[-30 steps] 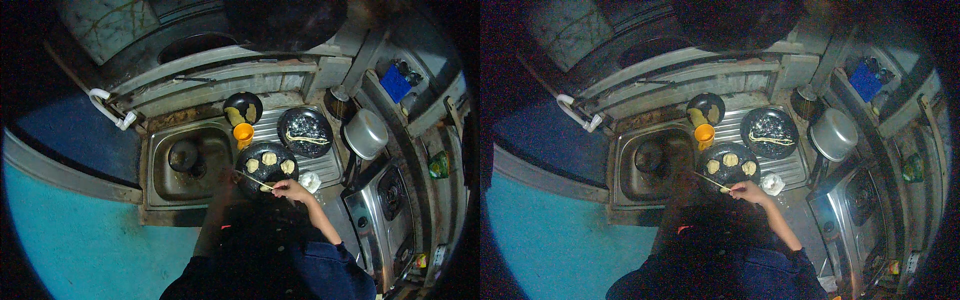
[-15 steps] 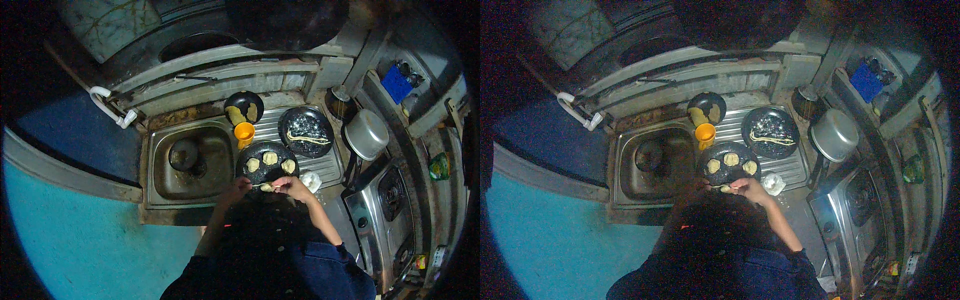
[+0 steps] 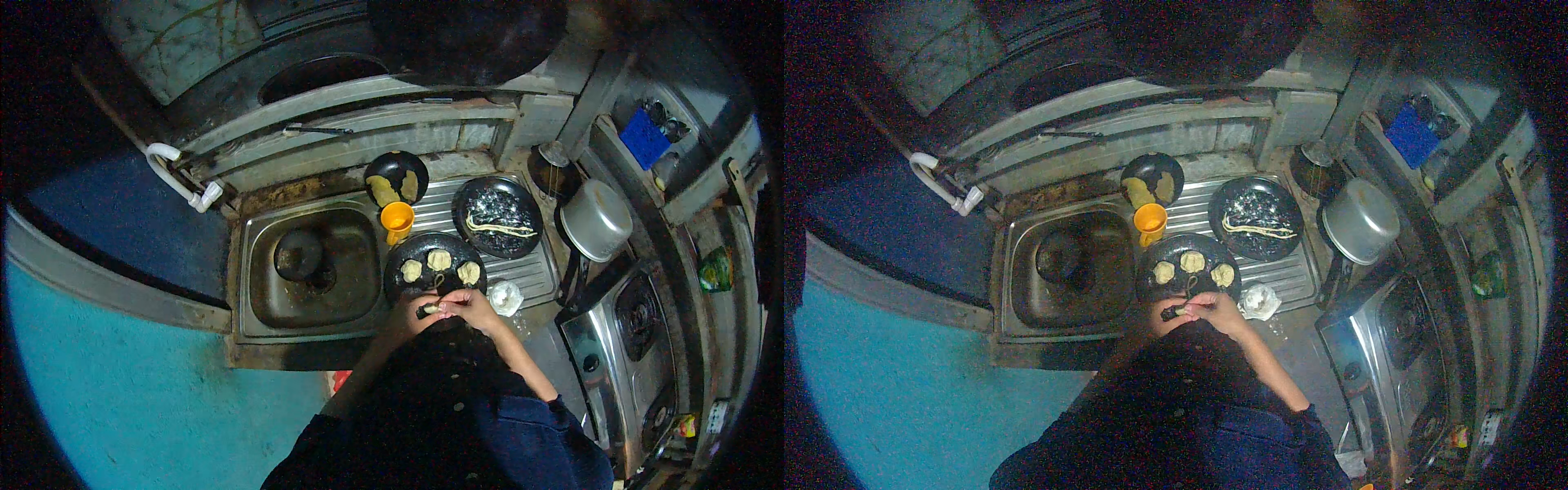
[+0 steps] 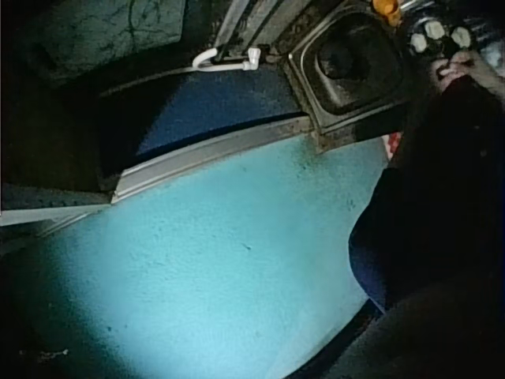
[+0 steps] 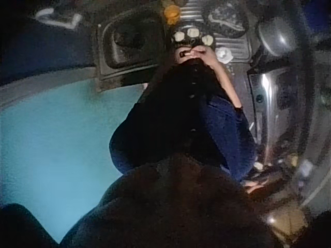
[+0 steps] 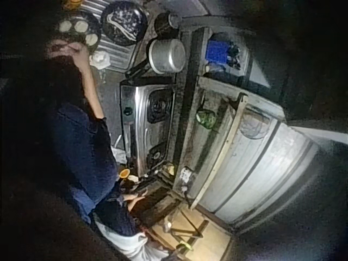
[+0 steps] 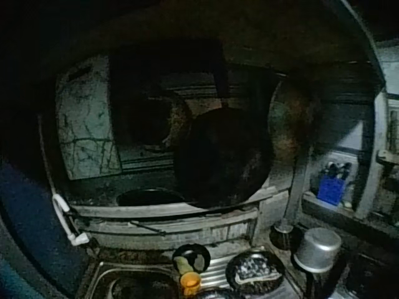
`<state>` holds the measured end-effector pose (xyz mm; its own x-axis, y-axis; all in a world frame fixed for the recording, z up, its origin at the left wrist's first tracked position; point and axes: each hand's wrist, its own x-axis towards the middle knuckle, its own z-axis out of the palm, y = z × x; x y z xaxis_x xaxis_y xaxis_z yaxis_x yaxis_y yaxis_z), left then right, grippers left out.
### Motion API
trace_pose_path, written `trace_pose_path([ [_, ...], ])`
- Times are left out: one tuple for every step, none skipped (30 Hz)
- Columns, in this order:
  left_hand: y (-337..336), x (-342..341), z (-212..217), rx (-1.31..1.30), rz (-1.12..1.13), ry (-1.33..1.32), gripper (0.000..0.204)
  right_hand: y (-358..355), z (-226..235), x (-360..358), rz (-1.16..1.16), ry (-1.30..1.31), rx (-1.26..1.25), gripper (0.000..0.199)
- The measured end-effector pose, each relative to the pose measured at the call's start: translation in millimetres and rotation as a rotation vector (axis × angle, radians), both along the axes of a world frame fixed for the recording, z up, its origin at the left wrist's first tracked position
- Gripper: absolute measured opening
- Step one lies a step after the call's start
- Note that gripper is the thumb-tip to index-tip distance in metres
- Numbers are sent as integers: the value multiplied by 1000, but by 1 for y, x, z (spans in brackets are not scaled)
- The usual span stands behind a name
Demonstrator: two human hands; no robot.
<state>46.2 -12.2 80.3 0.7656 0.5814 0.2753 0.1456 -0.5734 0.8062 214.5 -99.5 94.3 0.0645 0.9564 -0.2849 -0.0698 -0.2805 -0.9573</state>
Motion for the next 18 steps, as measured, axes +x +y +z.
trace_pose_path([
  [-2, -1, -10, -130, -16, 0, 34, 0, 0, 0, -24, 52, -37, 15],
  [-3, -1, -11, -260, -33, 0, 32, -1, 3, -1, -48, 105, -75, 17],
  [-3, 0, -13, -298, -24, -22, 29, -1, 6, -1, -71, 157, -112, 19],
  [-3, 1, -14, -335, -16, -44, 27, -2, 8, -2, -75, 154, -79, 19],
  [-3, 2, -14, -374, -7, -67, 25, -3, 11, -1, -79, 151, -47, 19],
  [-3, 2, -14, -396, 18, -70, 23, -3, 12, -1, -82, 148, -16, 19],
  [-4, 1, -13, -417, 43, -73, 22, -3, 14, -1, -94, 104, -17, 19],
  [-4, 2, -9, -438, 66, -75, 21, -3, 14, -1, -107, 61, -17, 19],
  [-4, 1, -4, -392, 58, -46, 20, -4, 14, -1, -121, 18, -17, 18],
  [-3, -1, 2, -345, 51, -16, 19, -3, 12, 0, -100, -2, -10, 18],
  [-3, -1, 8, -300, 44, 13, 18, -3, 9, 2, -78, -24, -3, 17],
  [-2, -1, 4, -292, 39, 10, 18, -2, 7, 2, -57, -45, 4, 17],
  [-1, -1, -2, -285, 34, 7, 17, -3, 6, 3, -50, -83, 20, 15],
  [0, 0, -2, -277, 29, 4, 17, -2, 7, 2, -43, -121, 36, 13],
  [-1, 0, -2, -275, 35, 7, 17, -1, 7, 2, -35, -159, 53, 11],
  [-1, -1, -2, -272, 41, 10, 17, -1, 9, 1, -36, -228, 64, 11],
  [-2, -1, 1, -269, 47, 12, 17, -2, 13, 1, -38, -297, 75, 11],
  [-2, -1, 2, -317, 34, 34, 18, -2, 17, 0, -40, -366, 86, 12],
])
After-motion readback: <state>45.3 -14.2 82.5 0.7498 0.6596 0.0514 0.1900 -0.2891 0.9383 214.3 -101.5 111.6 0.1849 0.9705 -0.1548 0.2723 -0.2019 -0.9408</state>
